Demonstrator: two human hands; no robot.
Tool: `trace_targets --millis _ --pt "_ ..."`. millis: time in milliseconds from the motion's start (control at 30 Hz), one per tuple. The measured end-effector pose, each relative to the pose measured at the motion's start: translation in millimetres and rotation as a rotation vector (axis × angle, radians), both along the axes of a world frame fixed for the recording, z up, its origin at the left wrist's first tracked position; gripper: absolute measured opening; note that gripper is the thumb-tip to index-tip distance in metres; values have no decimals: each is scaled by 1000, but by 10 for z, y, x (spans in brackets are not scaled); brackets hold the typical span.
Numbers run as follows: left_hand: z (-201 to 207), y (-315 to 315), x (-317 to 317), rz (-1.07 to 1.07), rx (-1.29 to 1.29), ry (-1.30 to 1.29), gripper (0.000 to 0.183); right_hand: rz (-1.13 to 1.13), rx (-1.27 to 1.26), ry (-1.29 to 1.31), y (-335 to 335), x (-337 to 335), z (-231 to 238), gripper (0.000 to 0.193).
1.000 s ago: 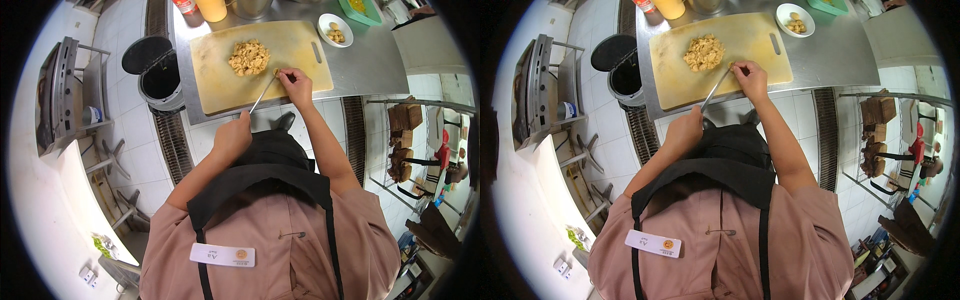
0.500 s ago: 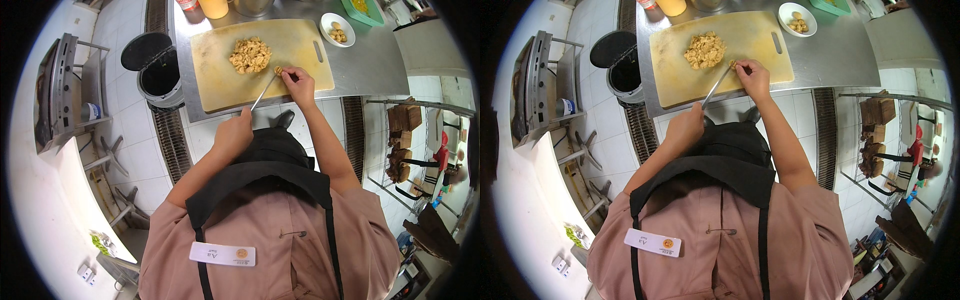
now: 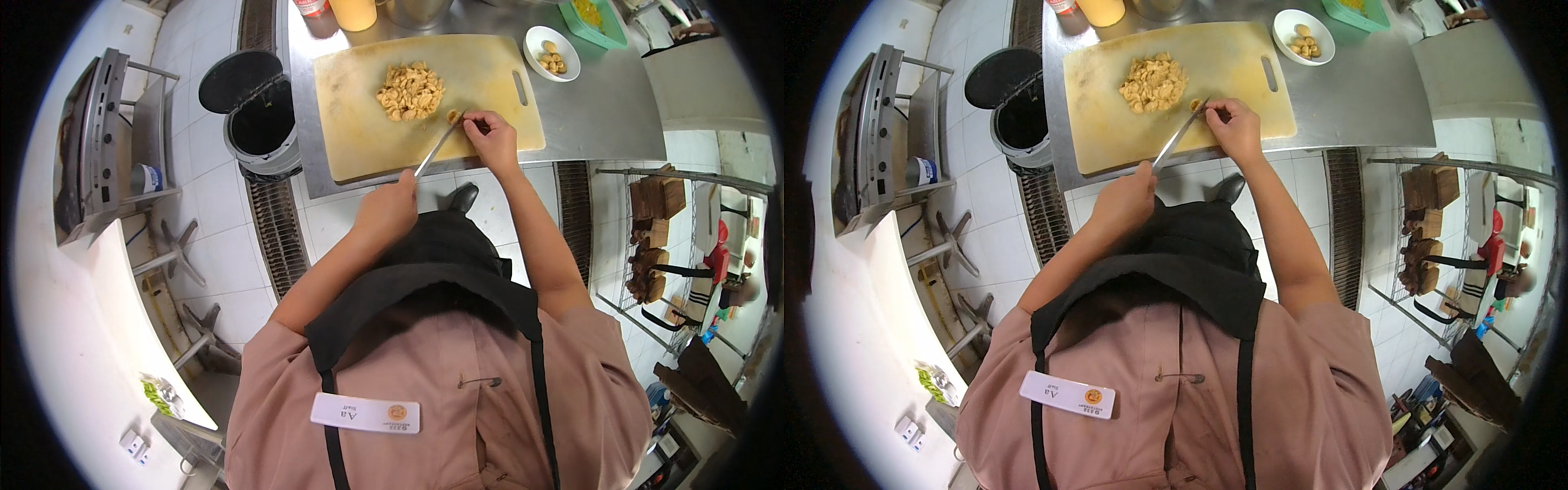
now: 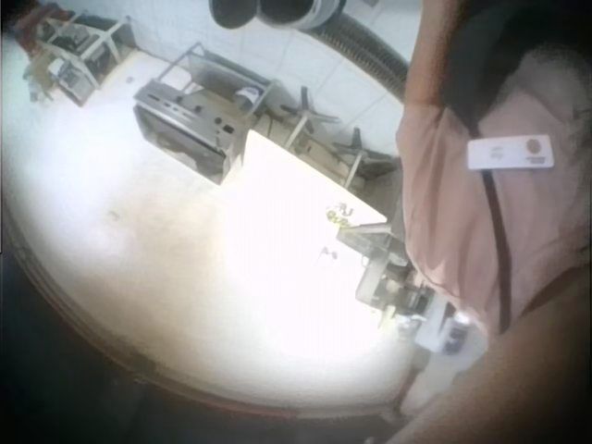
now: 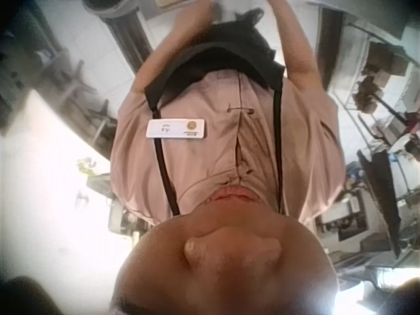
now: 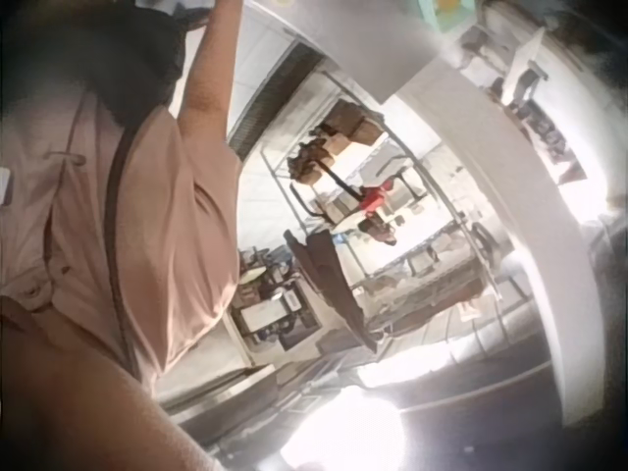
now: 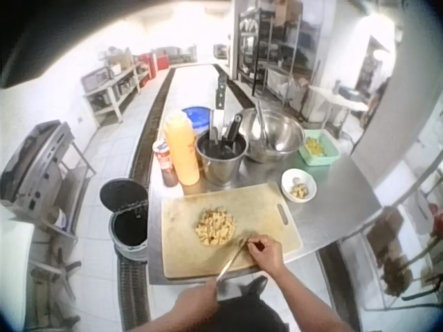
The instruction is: The person repeatedly chops small pieces of food on a cutting board using a knife. After chopping, they wash a small bowl at the sink and then transfer the chopped food into the bowl.
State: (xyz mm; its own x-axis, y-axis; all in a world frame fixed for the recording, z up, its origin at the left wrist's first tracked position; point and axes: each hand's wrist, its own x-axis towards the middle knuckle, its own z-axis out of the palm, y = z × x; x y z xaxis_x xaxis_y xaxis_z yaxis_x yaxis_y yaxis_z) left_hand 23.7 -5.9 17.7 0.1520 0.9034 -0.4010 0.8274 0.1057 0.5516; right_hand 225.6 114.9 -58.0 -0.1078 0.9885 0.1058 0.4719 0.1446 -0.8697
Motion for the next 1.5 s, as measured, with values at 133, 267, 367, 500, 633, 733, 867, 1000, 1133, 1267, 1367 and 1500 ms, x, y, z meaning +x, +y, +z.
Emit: trace_targets --millis 133,267,367,500,633,733,867,1000,1133,1267,1367,1500 --pt "97 -56 -159 44 29 1 22 247 175 -158 170 77 169 26" --pt "-23 -45 -228 51 1 41 22 544 313 -282 240 35 357 34" --pt "-94 -48 -229 33 -1 62 21 606 301 -348 280 38 328 29" --pt "-43 -82 -191 52 24 70 19 460 131 -289 208 14 265 23" --pt "-194 -117 -193 29 60 108 17 290 158 -228 97 -64 159 19" --pt "-196 -137 -198 27 76 113 16 214 190 -179 48 -103 123 19" --pt "-43 -176 -173 3 103 107 16 152 230 -155 6 -115 70 17" --pt "-99 -200 -182 4 118 111 16 141 221 -144 -13 -133 78 15" --pt "-117 -197 -180 2 112 125 17 132 187 -124 -22 -167 97 14" --pt "-43 -212 -143 -10 129 112 16 108 231 -104 -28 -157 19 14" --pt "-70 -209 -116 -11 134 98 15 105 242 -119 -31 -163 35 13" --pt "-234 -169 -53 2 178 88 15 109 230 -99 -42 -174 89 13"
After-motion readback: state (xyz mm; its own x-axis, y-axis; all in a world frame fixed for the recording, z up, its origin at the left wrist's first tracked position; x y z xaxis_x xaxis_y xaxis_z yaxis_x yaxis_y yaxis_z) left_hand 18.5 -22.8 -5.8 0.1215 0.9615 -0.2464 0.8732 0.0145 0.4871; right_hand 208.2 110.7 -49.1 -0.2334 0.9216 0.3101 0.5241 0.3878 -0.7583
